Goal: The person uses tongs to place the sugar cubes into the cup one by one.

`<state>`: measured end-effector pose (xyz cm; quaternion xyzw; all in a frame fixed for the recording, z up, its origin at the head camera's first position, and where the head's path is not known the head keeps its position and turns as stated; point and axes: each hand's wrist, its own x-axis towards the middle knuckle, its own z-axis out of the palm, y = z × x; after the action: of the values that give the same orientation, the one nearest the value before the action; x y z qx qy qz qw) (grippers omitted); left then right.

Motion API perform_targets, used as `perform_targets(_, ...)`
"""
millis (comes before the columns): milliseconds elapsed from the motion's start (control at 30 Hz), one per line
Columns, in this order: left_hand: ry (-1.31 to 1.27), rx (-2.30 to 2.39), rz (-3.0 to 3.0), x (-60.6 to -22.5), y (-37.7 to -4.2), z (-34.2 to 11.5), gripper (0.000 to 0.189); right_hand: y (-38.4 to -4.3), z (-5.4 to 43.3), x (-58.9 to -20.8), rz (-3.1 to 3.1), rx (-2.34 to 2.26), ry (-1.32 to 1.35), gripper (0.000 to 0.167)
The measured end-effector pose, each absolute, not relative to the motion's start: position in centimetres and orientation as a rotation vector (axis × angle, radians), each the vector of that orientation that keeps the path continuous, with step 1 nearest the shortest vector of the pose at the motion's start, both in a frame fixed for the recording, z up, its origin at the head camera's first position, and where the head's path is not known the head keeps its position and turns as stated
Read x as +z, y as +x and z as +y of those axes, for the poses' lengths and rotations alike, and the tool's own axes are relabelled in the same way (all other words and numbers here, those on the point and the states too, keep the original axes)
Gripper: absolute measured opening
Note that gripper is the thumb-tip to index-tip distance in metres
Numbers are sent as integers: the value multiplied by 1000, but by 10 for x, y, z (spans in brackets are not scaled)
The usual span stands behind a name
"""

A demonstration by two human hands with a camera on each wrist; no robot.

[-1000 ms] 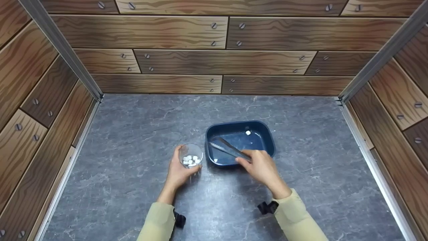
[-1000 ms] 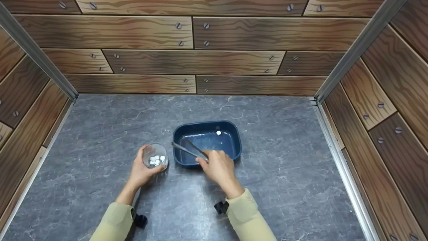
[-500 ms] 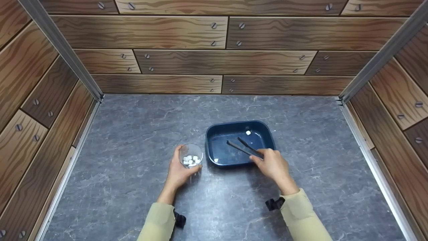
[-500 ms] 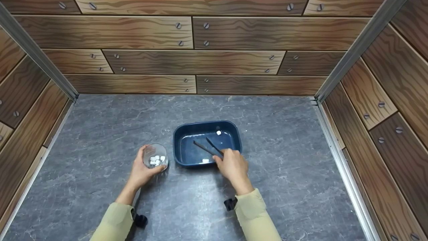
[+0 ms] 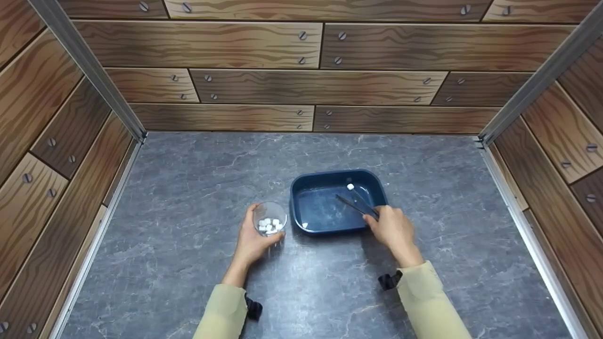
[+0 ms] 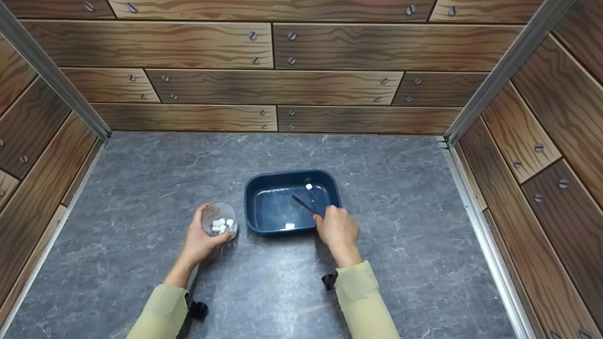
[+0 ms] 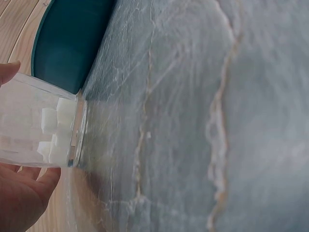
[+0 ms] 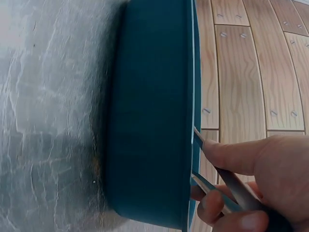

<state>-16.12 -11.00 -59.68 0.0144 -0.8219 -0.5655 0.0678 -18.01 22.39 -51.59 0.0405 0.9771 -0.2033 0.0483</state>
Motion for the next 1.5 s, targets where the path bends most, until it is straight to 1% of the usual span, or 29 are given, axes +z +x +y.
perform_targets(200,19,-1696,-2467,-598,-162,-111,99,-185,227,-518,3028,-531,121,32)
perform_targets(333,22,-1689,-2471,-599,-163,-111,100,-188,227,-517,3042,-474,130,31)
perform_targets(700,19,-1693,-2471,-599,-162,-111,104,-198,222,-517,2994,-399,184,36)
perform_targets(1167,49,-1688,-2488,-597,-162,-110,100,-207,216,-518,2983,-332,219,37)
perform_targets(1500,12,-1673,-2465,-598,-162,-110,100,-212,214,-519,2955,-326,250,37)
